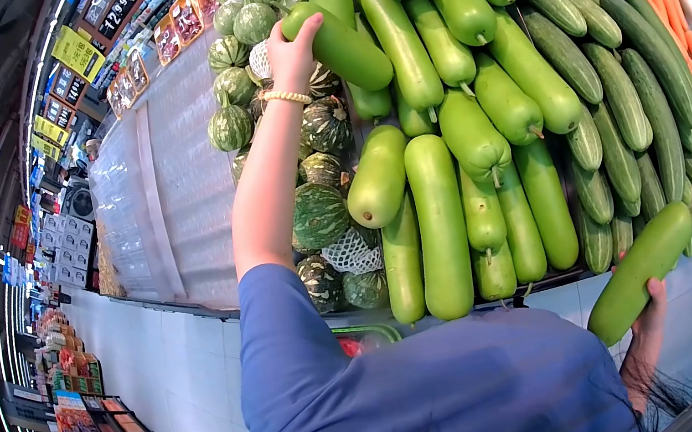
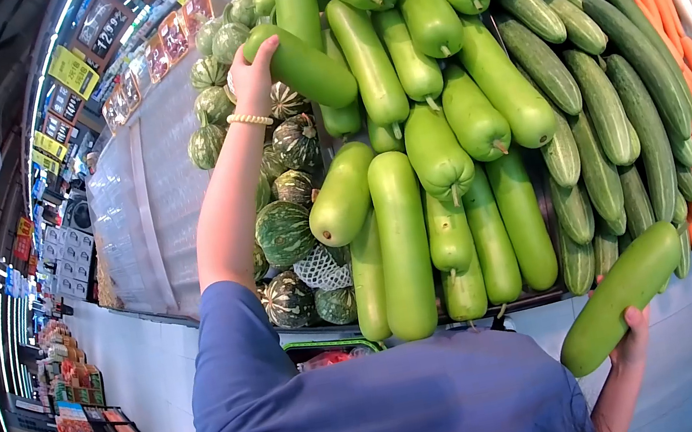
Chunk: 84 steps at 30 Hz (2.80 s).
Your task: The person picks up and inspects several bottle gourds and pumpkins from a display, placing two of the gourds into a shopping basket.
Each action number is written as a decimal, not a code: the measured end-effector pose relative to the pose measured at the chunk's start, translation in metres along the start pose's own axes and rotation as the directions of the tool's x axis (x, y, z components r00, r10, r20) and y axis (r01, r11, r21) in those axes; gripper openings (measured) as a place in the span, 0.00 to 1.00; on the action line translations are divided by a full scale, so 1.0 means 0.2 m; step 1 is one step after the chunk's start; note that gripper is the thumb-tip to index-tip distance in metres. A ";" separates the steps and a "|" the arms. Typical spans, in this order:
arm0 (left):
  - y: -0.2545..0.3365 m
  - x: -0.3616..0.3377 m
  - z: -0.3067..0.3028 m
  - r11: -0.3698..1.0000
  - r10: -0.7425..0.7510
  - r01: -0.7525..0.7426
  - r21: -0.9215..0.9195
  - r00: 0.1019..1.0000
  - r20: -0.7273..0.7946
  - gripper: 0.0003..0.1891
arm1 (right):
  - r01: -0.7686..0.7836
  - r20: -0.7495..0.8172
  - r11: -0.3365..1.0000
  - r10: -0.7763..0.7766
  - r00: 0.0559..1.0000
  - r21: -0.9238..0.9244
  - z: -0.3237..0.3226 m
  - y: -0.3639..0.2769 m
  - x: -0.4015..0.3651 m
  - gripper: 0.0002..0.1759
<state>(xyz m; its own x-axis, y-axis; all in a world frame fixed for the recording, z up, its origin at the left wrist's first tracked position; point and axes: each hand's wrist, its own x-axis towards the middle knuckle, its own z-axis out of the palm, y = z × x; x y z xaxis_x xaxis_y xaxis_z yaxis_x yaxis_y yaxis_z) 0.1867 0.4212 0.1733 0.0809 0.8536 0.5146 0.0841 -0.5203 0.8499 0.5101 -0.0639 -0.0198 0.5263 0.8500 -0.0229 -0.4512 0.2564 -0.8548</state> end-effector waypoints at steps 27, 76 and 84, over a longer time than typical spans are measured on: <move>-0.17 -0.13 -0.06 0.134 0.434 0.336 -0.932 0.826 0.360 0.36 | -0.093 0.014 0.994 0.093 0.996 0.064 -0.02 0.05 0.05 0.46; 0.30 -2.05 -0.58 0.514 -0.252 0.193 -0.836 0.965 0.069 0.46 | -0.873 0.778 0.480 0.579 0.244 -0.083 1.22 0.48 -0.21 0.39; 0.27 -2.47 -0.92 0.106 -0.472 0.528 -0.842 0.772 0.425 0.37 | -0.731 0.537 0.636 0.718 0.443 -0.248 1.36 0.78 -0.50 0.29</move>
<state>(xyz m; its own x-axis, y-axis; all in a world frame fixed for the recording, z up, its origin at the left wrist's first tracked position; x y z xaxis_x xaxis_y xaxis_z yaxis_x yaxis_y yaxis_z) -0.0321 -0.0241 -0.0150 0.4449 0.8941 -0.0523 -0.7849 0.4174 0.4580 0.1904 0.0157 -0.0103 -0.4779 0.8075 -0.3458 -0.4925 -0.5723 -0.6557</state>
